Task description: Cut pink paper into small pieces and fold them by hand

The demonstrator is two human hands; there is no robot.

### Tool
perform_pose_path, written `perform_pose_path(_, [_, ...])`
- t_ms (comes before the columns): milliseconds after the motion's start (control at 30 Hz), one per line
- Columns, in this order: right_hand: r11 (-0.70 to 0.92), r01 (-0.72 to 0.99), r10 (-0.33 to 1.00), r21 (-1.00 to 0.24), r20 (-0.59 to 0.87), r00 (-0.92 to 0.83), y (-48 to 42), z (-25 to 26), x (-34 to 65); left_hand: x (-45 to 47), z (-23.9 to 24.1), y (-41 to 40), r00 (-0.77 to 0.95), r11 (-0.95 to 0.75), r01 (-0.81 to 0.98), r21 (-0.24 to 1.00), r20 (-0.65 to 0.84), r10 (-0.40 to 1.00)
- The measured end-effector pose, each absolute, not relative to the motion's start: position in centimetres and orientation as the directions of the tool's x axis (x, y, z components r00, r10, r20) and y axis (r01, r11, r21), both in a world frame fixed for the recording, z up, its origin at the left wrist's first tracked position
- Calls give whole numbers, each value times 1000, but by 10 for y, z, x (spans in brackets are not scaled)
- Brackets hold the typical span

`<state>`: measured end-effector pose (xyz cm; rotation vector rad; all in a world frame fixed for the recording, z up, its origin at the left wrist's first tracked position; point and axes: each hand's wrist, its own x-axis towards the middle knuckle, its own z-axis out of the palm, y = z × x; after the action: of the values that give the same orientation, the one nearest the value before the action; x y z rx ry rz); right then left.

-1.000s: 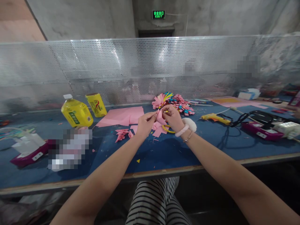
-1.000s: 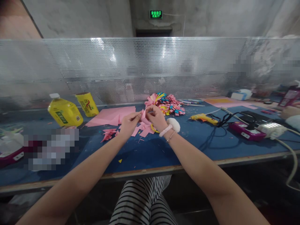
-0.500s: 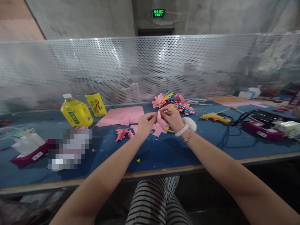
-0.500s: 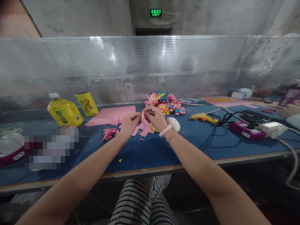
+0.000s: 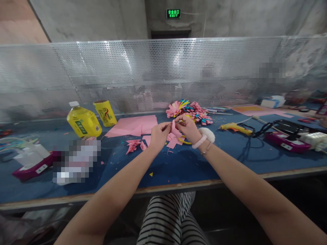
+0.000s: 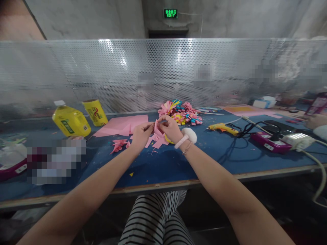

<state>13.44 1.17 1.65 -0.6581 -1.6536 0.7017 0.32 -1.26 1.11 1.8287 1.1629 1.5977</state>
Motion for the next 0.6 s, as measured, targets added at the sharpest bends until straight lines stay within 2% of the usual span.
perform_pose_path(100, [686,82,726,-723,671,-152,13,17,135,4,10,-11,-12,-561,270,782,586,811])
perform_pose_path(300, [693,46,718,-720,683,-131,21,13,138,5,8,-9,-5,-548,90,832,550,835])
perform_pose_path(600, [695,4,714,-719,691,-113,18,16,138,5,9,-7,22,-512,0,859,512,859])
